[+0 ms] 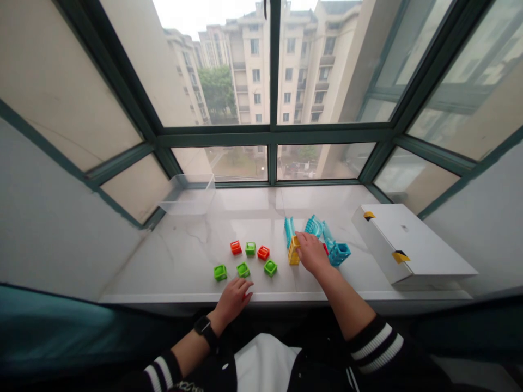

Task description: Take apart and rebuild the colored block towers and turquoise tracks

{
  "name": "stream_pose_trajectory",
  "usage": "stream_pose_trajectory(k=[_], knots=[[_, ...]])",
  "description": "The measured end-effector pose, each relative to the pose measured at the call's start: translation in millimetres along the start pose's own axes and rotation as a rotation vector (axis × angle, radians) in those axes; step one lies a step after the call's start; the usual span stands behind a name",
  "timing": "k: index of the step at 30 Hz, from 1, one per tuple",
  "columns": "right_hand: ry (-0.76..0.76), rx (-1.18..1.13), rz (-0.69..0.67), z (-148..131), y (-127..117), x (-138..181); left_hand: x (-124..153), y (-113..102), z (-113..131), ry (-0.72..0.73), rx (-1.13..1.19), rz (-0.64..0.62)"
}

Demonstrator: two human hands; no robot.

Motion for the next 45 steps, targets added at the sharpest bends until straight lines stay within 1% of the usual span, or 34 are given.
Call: stream_pose_trajectory(k=[2,6,10,12,15,18,20,22,24,26,28,30,33,37,41,45], knots=[[0.007,0.001,-0.019,0.6,2.0,0.2,-7.6,9.3,7.2,0.066,-0.014,-0.015],[0.010,-0.053,-0.023,6.4,3.7,4.1,-31.4,23.7,21.0,0.191,-0.074,-0.020],[-0.005,-0.110,-0.015,10.4,0.8,13.9,-49.0,31.7,23.9,0.208,-0.094,-0.007],[-0.011,-0.134,-0.006,10.8,-4.8,20.7,-51.7,30.1,26.6,0.207,-0.089,0.008],[-0.018,-0.182,0.020,11.3,-18.4,31.2,-51.6,12.6,33.4,0.197,-0.063,0.089],[-0.010,-0.244,0.048,11.8,-33.6,39.8,-55.7,-18.0,37.4,0.148,0.005,0.204],[-0.020,-0.301,0.065,7.7,-43.1,44.8,-64.3,-38.6,38.6,0.120,0.064,0.263],[-0.059,-0.386,0.076,-2.2,-50.9,50.2,-76.7,-56.1,40.4,0.117,0.110,0.297],[-0.108,-0.502,0.073,-15.5,-55.3,56.1,-89.3,-69.0,42.8,0.139,0.136,0.299],[-0.127,-0.652,0.042,-26.7,-53.2,60.7,-98.5,-76.8,43.5,0.164,0.160,0.277],[-0.115,-0.795,-0.013,-33.7,-44.1,63.4,-102.1,-80.3,40.7,0.172,0.181,0.242],[-0.092,-0.872,-0.065,-36.9,-31.1,64.8,-100.4,-79.9,35.0,0.161,0.180,0.200],[-0.085,-0.819,-0.131,-39.7,-10.0,66.2,-92.2,-72.9,25.5,0.127,0.120,0.107],[-0.143,-0.559,-0.179,-50.9,11.5,68.6,-80.8,-62.7,22.4,0.124,0.047,-0.001],[-0.239,-0.322,-0.210,-70.8,21.0,70.4,-74.8,-60.7,25.7,0.124,0.052,-0.034],[-0.256,-0.233,-0.263,-81.3,26.0,69.7,-68.5,-59.9,26.8,0.087,0.047,-0.047]])
Point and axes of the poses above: each hand's wrist, its own x-axis away from the middle knuckle, its own y-axis out of the palm, z = x × y, the point moved 9 cm from there along -x, towards the middle knuckle, and after that the axes turned 14 degrees about y, right-handed, at the moved point
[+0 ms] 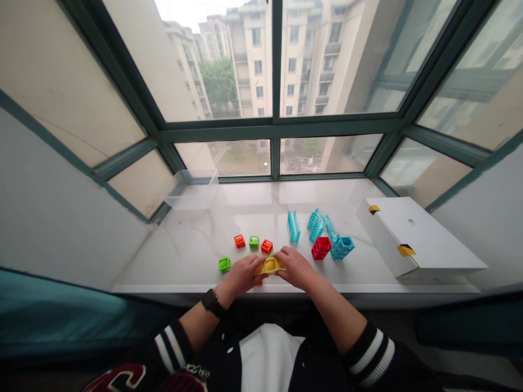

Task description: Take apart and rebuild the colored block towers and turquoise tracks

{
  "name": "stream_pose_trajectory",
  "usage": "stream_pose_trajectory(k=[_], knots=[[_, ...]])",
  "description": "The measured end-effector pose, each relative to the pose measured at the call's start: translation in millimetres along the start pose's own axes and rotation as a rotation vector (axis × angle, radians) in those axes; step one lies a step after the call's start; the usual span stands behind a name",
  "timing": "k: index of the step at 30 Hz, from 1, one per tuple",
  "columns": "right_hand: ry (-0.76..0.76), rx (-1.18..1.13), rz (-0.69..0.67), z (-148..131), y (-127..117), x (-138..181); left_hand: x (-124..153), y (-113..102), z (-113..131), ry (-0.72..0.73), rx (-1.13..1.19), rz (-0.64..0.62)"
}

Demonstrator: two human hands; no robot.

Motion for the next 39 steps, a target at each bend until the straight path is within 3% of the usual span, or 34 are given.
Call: stream_pose_trajectory(k=[7,13,20,25,29,39], knots=[[0.069,0.016,0.047,0.7,7.6,0.9,13.5,1.9,-10.1,-0.148,0.023,0.000],[0.168,-0.081,0.145,29.2,3.2,5.9,38.3,-25.8,-70.1,-0.486,0.053,0.116],[0.214,-0.142,0.163,62.3,14.5,21.1,59.1,-29.1,-118.9,-0.729,-0.049,-0.018],[0.248,-0.139,0.169,63.7,20.4,22.1,40.0,-21.5,-129.0,-0.705,-0.127,-0.142],[0.276,-0.063,0.132,52.4,25.4,3.9,22.4,-10.2,-134.0,-0.677,-0.176,-0.285],[0.257,0.278,-0.028,-1.7,63.7,-75.0,4.0,0.9,-140.3,-0.690,-0.192,-0.323]])
Point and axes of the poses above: each hand's wrist, its own x-axis away from the middle knuckle, its own y-axis out of the palm, z = x × y, the point moved 9 cm from there along -x, towards the middle knuckle, and after that the axes turned 14 degrees about y, right-handed, at the moved point
